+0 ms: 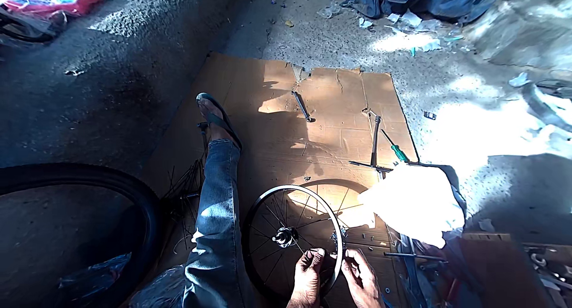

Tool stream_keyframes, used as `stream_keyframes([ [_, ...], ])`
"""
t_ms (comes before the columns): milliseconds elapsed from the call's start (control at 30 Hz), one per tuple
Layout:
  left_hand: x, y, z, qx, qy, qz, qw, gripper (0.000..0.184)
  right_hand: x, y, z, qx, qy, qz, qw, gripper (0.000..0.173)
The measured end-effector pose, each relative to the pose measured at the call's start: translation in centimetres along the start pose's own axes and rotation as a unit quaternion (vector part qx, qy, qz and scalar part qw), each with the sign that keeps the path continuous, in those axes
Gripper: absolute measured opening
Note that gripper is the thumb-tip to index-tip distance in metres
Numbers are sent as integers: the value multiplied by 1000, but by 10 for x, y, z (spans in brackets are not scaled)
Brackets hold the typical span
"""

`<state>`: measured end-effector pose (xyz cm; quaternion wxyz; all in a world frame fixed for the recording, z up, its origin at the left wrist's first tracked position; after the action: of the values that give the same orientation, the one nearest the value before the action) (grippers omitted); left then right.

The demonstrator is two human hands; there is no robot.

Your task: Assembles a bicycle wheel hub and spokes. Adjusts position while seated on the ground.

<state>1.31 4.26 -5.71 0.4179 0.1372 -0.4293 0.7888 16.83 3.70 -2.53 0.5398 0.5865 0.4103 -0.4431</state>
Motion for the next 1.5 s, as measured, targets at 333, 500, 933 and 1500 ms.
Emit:
stream_keyframes([
  [333, 7, -3, 3, 7, 18, 2, 1000, 21, -11, 9, -2, 15, 33, 87, 996, 15],
  [500, 6, -3, 4, 24, 30, -10, 999, 21, -9, 13, -12, -23, 82, 184, 979, 13],
  [933, 9, 1, 4, 23, 33, -24, 999, 16, -6, 14, -18, -40, 82, 183, 979, 15],
  [1500, 72, -25, 25, 108, 18, -850, 516, 67, -5, 14, -31, -62, 69, 200, 975, 18],
])
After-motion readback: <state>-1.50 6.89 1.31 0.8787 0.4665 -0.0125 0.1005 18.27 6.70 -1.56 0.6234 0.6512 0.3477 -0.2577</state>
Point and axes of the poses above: each hand's wrist, its own z-axis away from the middle knuckle, its own y-axis out of the back of the hand, x = y × z, the point moved 7 cm from there along -z, towards the middle knuckle, and after that the axes turned 4 degrees about -x, right-handed, at the moved point
